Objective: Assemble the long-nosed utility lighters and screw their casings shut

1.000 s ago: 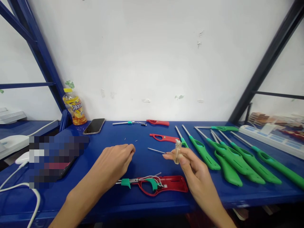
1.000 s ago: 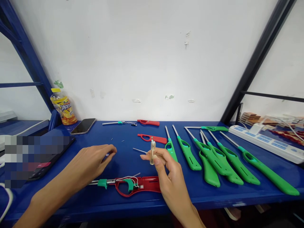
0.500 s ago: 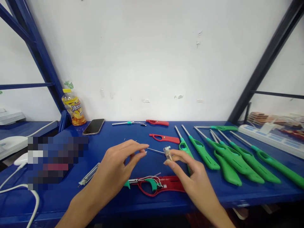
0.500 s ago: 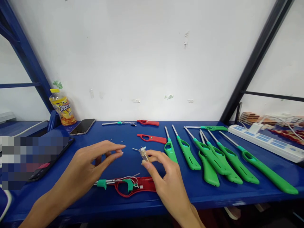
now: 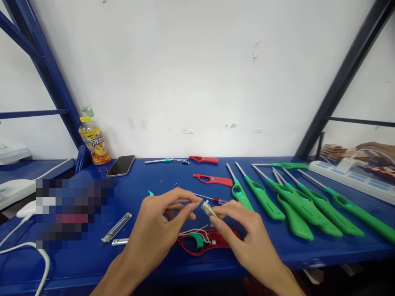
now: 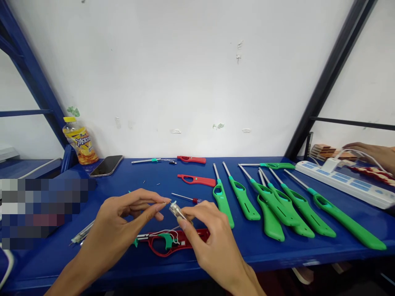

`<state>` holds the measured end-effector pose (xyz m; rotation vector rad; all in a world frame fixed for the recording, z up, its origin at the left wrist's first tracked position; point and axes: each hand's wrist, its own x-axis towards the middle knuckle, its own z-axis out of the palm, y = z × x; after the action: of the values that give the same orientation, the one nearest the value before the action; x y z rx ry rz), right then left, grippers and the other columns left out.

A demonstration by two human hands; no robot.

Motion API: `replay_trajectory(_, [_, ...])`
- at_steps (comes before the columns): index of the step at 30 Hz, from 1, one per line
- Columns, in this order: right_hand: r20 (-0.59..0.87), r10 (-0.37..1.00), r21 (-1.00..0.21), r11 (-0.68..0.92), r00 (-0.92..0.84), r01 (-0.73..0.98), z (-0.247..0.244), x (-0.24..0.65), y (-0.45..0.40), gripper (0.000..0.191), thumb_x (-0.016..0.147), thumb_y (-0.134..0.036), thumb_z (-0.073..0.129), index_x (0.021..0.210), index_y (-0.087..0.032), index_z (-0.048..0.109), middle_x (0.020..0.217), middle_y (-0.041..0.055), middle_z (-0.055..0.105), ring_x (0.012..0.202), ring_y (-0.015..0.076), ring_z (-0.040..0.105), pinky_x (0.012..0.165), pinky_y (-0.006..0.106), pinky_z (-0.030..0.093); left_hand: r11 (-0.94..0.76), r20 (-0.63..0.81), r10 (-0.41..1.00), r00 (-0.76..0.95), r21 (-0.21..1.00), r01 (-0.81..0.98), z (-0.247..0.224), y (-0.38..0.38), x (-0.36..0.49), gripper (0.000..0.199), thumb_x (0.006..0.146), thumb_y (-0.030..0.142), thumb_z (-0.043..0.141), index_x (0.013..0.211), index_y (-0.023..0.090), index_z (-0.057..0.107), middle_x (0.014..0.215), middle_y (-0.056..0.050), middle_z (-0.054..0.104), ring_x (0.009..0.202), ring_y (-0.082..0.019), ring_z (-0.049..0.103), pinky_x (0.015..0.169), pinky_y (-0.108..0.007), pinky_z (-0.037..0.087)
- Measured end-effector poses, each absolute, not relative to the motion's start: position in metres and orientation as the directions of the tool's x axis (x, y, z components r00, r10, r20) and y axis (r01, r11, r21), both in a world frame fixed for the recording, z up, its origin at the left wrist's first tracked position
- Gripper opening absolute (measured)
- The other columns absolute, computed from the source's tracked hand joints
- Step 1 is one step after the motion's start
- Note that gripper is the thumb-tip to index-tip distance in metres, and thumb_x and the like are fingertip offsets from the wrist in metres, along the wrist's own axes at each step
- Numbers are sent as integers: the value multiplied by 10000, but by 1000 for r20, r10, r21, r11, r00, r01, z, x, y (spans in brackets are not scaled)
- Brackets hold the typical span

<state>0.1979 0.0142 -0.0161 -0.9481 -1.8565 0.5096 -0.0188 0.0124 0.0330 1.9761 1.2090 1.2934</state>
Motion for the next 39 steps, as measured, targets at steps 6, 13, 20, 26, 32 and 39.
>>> replay_trajectory(6, [568, 770, -675, 638, -291, 370, -15, 200, 12, 146, 1061, -285, 633, 1097, -298, 774, 914, -12, 774, 886, 201, 675, 837, 350, 508, -522, 506, 849, 151, 763, 380, 34, 12, -14, 145, 951, 253, 686, 896, 265, 819, 723, 50, 795, 624, -137, 765, 551, -189, 554])
replay_trajectory(13, [576, 737, -666, 674, -354, 318, -14, 201, 11, 153, 1059, -254, 632, 1088, -262, 783, 878, 9, 744, 861, 204, 639, 799, 344, 487, -569, 548, 819, 169, 736, 367, 29, 11, -11, 166, 969, 186, 674, 889, 250, 805, 762, 50, 787, 634, -115, 748, 579, -170, 551])
replay_trajectory(20, [571, 722, -660, 687, -391, 305, -17, 202, 11, 126, 1058, -247, 642, 1111, -253, 756, 903, 12, 692, 880, 197, 596, 805, 333, 474, -699, 683, 705, 190, 626, 347, 25, 13, -12, 216, 978, 71, 631, 897, 224, 760, 937, 17, 734, 625, -77, 677, 579, -173, 551])
replay_trajectory(26, [563, 730, -660, 679, -388, 322, -17, 201, 11, 168, 1072, -234, 613, 1165, -293, 741, 906, -3, 675, 885, 194, 584, 809, 337, 465, -792, 772, 579, 262, 457, 405, 23, 13, -15, 231, 989, 31, 624, 995, 228, 745, 954, 25, 730, 605, -51, 630, 574, -140, 533])
replay_trajectory(32, [563, 730, -661, 679, -387, 319, -17, 201, 11, 198, 1076, -228, 602, 1202, -291, 742, 898, -3, 679, 873, 193, 588, 800, 342, 459, -810, 815, 485, 317, 282, 515, 21, 11, -18, 247, 1011, -1, 533, 984, 222, 635, 899, 54, 737, 674, -48, 658, 633, -129, 503])
replay_trajectory(39, [575, 693, -609, 718, -435, 337, -12, 201, 10, 209, 1093, -218, 559, 1192, -276, 733, 862, -2, 651, 839, 199, 546, 773, 350, 428, -801, 792, 482, 375, 225, 554, 15, 16, -21, 309, 977, -55, 459, 835, 220, 476, 857, 46, 666, 673, -63, 611, 577, -166, 420])
